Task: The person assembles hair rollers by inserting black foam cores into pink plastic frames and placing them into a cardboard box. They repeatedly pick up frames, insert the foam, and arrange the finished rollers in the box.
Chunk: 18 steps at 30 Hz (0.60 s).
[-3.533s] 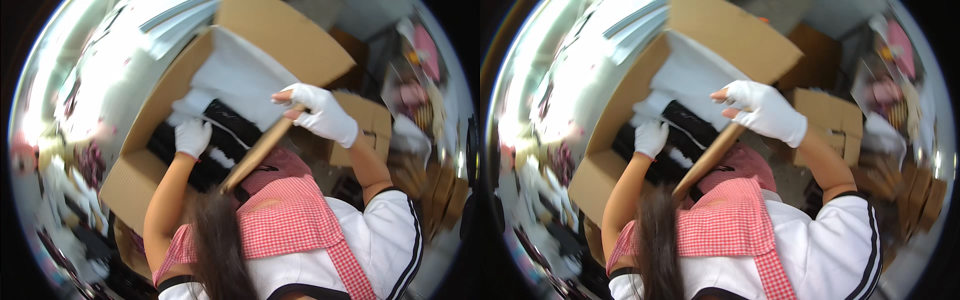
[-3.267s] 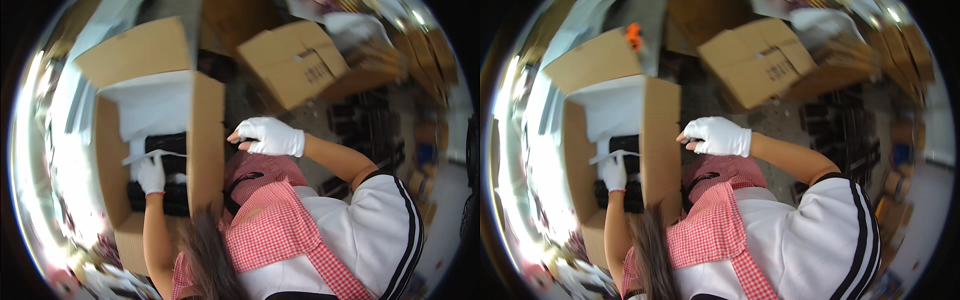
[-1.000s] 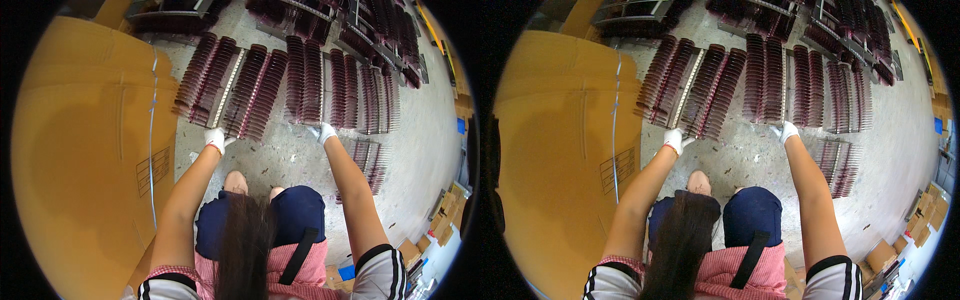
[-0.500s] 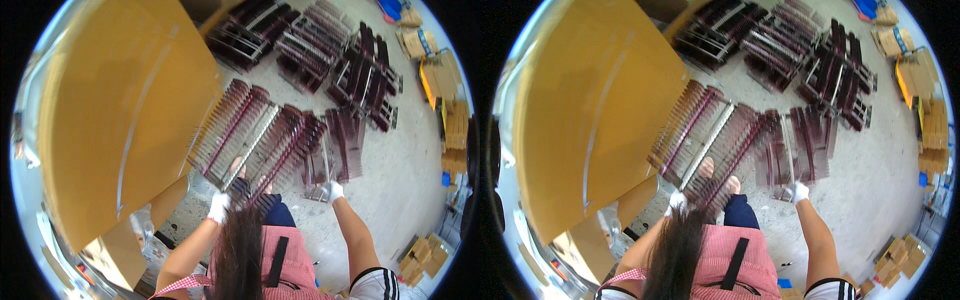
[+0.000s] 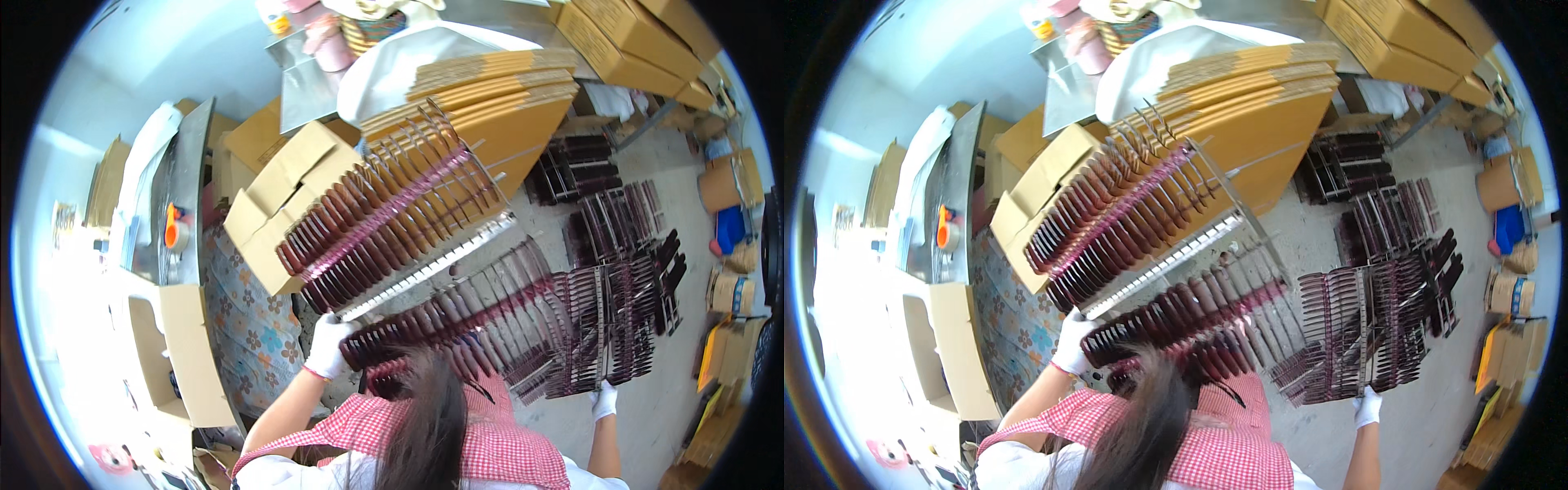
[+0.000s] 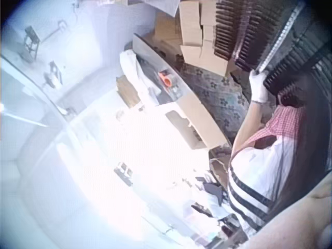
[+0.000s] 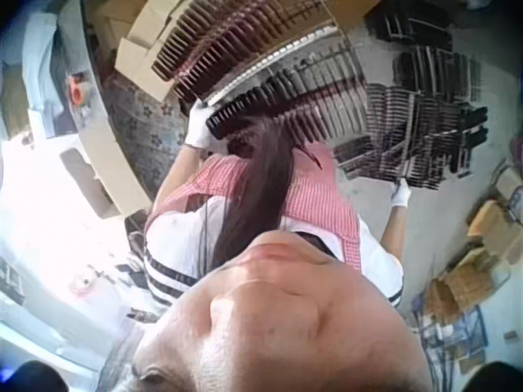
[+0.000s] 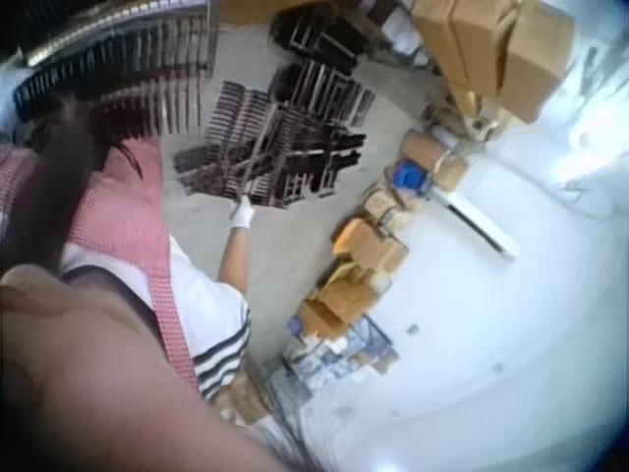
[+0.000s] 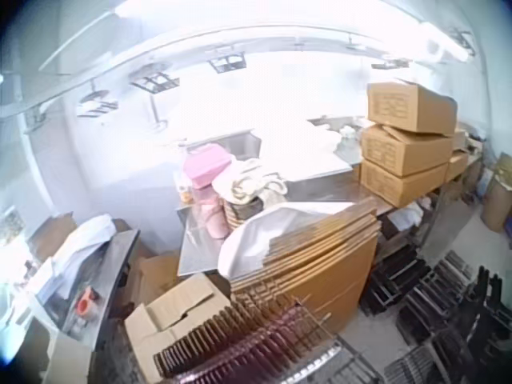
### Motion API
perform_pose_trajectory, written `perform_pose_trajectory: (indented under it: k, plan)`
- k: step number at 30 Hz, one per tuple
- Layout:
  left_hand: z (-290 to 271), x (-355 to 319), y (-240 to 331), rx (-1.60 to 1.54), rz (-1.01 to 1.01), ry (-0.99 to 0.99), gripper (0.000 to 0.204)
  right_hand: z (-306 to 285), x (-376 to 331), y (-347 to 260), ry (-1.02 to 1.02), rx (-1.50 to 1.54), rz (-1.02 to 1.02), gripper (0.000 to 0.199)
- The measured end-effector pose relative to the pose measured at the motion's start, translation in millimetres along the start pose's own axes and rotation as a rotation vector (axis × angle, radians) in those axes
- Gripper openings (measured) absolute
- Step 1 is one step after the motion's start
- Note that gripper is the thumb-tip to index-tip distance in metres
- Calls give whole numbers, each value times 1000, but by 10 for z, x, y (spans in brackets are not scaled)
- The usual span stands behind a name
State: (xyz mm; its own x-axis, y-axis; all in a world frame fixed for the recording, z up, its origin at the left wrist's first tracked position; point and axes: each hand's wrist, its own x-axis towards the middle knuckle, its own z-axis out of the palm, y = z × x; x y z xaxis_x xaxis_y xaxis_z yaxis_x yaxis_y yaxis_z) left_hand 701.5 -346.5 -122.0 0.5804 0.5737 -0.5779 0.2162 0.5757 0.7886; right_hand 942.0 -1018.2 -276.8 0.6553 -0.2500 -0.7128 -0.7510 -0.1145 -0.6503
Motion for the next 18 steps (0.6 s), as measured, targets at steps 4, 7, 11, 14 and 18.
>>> perform_pose_trajectory:
  k: [4,7,11,14,18]
  plan:
    - [-1004,-73,436,-62,99,77,40,419,-643,-619,-216,115,-221,33]
    - [-1697,98,707,18,94,180,39,714,-917,-1073,-204,9,-465,37]
    - [-2456,465,925,20,40,248,34,819,-1321,-1923,-119,-289,-660,43]
    - [-2768,832,1074,118,-22,265,28,1145,-1812,-2800,59,-817,-1161,49]
    - [-2915,1166,1100,101,17,317,18,2089,-2986,-3812,-97,-911,-1355,45]
